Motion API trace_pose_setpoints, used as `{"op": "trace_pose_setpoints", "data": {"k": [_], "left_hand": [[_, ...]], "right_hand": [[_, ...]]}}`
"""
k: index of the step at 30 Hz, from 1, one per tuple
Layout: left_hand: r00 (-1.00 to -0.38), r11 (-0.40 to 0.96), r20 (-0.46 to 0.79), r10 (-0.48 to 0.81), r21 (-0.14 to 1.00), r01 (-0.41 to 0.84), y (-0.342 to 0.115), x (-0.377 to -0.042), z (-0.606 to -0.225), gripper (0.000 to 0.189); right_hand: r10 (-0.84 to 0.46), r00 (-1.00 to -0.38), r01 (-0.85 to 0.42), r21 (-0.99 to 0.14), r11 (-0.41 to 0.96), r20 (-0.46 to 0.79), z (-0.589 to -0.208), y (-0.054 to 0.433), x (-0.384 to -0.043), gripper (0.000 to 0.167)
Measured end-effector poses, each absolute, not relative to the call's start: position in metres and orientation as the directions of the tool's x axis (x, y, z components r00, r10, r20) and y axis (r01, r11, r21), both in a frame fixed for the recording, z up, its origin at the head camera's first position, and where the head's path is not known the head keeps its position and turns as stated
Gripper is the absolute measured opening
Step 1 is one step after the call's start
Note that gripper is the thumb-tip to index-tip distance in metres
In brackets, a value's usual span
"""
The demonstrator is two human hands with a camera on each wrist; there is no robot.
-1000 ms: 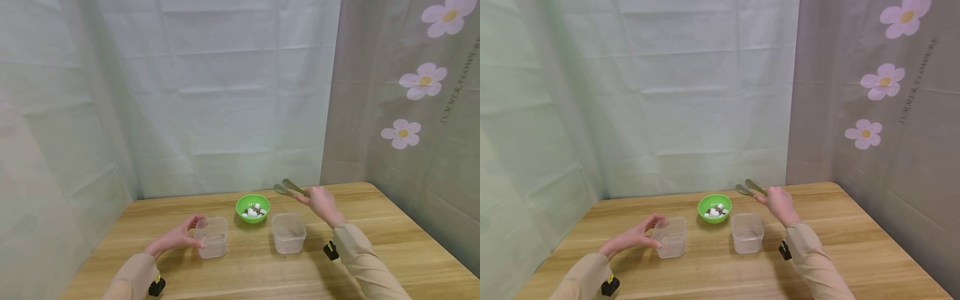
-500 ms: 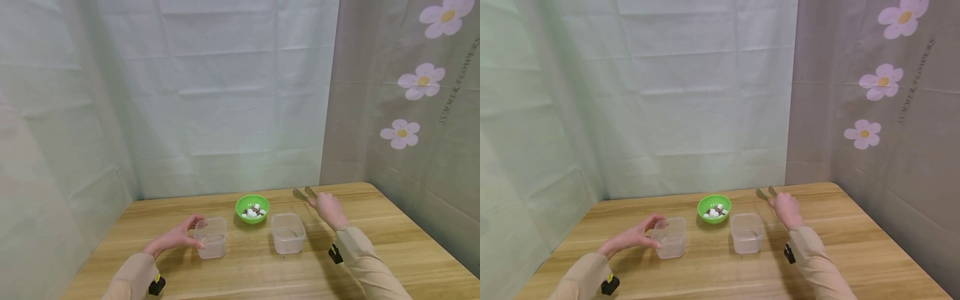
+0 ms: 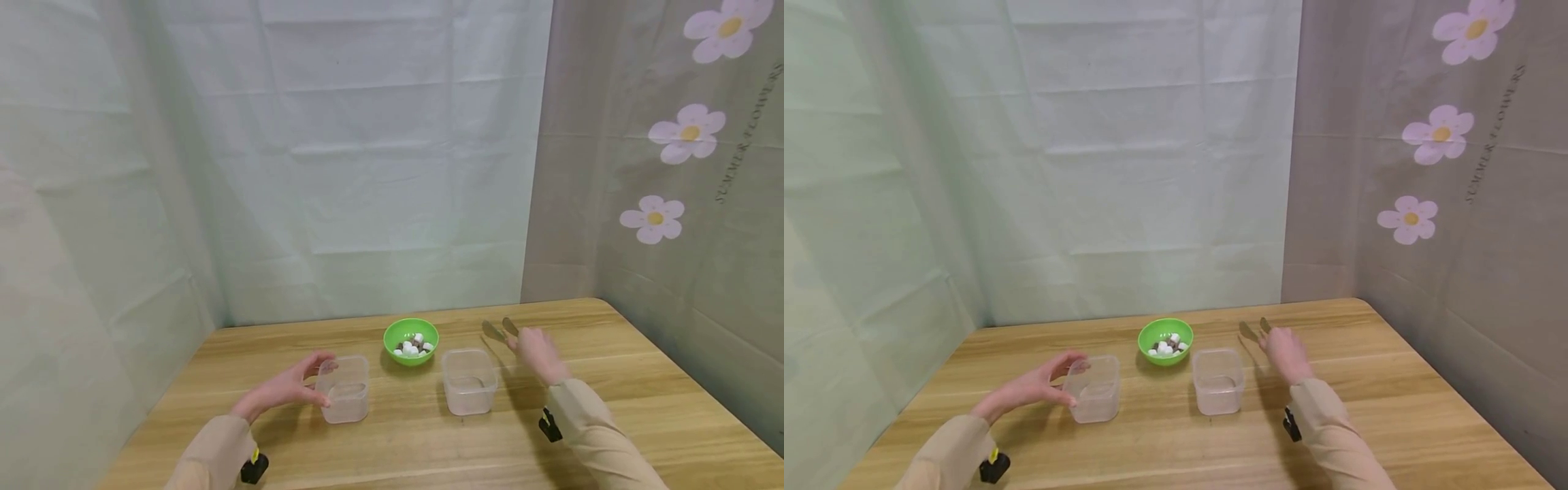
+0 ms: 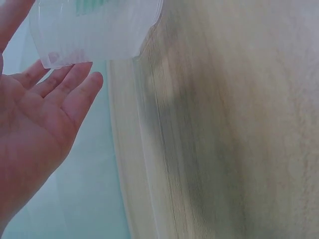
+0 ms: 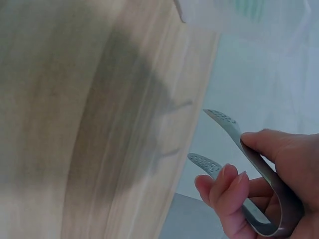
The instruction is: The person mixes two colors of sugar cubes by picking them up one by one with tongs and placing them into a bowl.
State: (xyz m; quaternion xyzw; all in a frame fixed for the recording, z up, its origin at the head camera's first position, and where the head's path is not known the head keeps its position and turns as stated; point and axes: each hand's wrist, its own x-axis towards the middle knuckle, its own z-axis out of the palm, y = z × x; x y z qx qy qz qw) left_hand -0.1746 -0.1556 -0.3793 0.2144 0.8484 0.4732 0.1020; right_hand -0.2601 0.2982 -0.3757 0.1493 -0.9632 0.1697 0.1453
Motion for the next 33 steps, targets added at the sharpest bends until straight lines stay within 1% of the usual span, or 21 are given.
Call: {"op": "trace_pose_setpoints", "data": {"k": [2,4,8,11,16,20,25,27,31,33], "left_hand": [[-0.884,0.445,0.030,0.467,0.855,0.265,-0.156,-0.175,-0.380,0.079],[-0.877,0.428,0.033,0.480,0.863,0.267,-0.156,-0.175,-0.381,0.080],[-0.863,0.395,0.046,0.503,0.876,0.277,-0.156,-0.175,-0.381,0.080],[-0.857,0.380,0.052,0.513,0.882,0.280,-0.155,-0.176,-0.380,0.079],[-0.854,0.381,0.043,0.518,0.883,0.276,-0.154,-0.178,-0.380,0.078],[-0.851,0.393,0.035,0.524,0.876,0.279,-0.155,-0.178,-0.381,0.083],[-0.844,0.389,0.050,0.534,0.871,0.298,-0.156,-0.177,-0.380,0.086],[-0.844,0.386,0.058,0.533,0.871,0.303,-0.156,-0.177,-0.380,0.085],[-0.858,0.421,0.074,0.508,0.847,0.323,-0.155,-0.175,-0.377,0.078],[-0.870,0.443,0.092,0.485,0.832,0.335,-0.155,-0.175,-0.377,0.072]], "right_hand": [[-0.244,-0.912,-0.340,-0.279,0.898,0.328,-0.379,0.298,-0.261,0.045],[-0.236,-0.926,-0.326,-0.308,0.894,0.296,-0.381,0.298,-0.261,0.042],[-0.248,-0.931,-0.325,-0.296,0.898,0.268,-0.385,0.298,-0.260,0.039],[-0.265,-0.921,-0.341,-0.261,0.903,0.286,-0.387,0.298,-0.260,0.038],[-0.263,-0.922,-0.340,-0.271,0.901,0.282,-0.389,0.298,-0.257,0.037],[-0.261,-0.927,-0.338,-0.295,0.894,0.270,-0.391,0.298,-0.257,0.036],[-0.270,-0.922,-0.347,-0.284,0.894,0.276,-0.394,0.298,-0.257,0.037],[-0.272,-0.920,-0.348,-0.268,0.899,0.281,-0.394,0.298,-0.257,0.037],[-0.264,-0.938,-0.315,-0.238,0.919,0.224,-0.393,0.296,-0.257,0.040],[-0.253,-0.951,-0.287,-0.203,0.936,0.179,-0.392,0.295,-0.257,0.043]]}}
